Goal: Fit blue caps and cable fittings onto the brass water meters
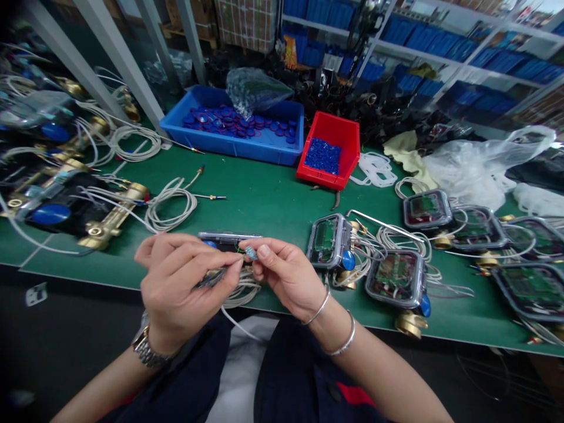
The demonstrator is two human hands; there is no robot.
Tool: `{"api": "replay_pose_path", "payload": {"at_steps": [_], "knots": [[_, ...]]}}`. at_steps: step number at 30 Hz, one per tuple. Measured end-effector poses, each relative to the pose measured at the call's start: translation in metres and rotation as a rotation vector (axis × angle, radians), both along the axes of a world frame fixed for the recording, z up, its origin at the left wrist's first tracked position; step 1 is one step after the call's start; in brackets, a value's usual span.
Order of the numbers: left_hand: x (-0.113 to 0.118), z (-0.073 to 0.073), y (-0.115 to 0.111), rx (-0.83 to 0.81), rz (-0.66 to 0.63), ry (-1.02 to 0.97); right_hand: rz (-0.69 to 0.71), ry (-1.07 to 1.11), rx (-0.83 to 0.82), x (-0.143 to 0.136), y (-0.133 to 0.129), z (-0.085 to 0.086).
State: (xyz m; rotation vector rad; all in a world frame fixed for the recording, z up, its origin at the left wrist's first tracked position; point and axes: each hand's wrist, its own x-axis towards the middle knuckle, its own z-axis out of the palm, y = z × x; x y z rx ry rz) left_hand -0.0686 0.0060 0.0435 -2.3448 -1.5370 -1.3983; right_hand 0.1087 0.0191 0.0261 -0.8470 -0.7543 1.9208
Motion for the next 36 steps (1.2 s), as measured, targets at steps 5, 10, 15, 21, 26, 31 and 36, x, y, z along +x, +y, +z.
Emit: {"api": "replay_pose_path", "payload": {"at_steps": [5, 10, 15, 21, 26, 31, 36], "knots": [[0.001, -0.003, -0.003, -0.153, -0.031, -0.161, -0.048, -0.082, 0.036, -0.001, -0.001, 0.001], [-0.004, -0.008, -0.002, -0.176, -0.047, -0.265, -0.052, -0.037, 0.014, 0.0, 0.001, 0.002], [-0.006, -0.013, 0.004, -0.233, -0.135, -0.255, 0.036, 0.042, -0.038, -0.005, 0.001, 0.006], [-0.003, -0.013, 0.006, -0.302, -0.181, -0.233, 0.04, -0.02, -0.029, -0.01, 0.002, 0.006], [-0.003, -0.012, 0.006, -0.314, -0.148, -0.235, 0.0, -0.303, 0.273, -0.007, -0.005, 0.006], [-0.002, -0.011, 0.005, -0.301, -0.141, -0.226, -0.041, -0.622, 0.548, -0.004, -0.012, 0.011], [-0.001, -0.01, 0.005, -0.302, -0.136, -0.22, 0.038, -0.428, 0.358, -0.004, -0.007, 0.009]]}}
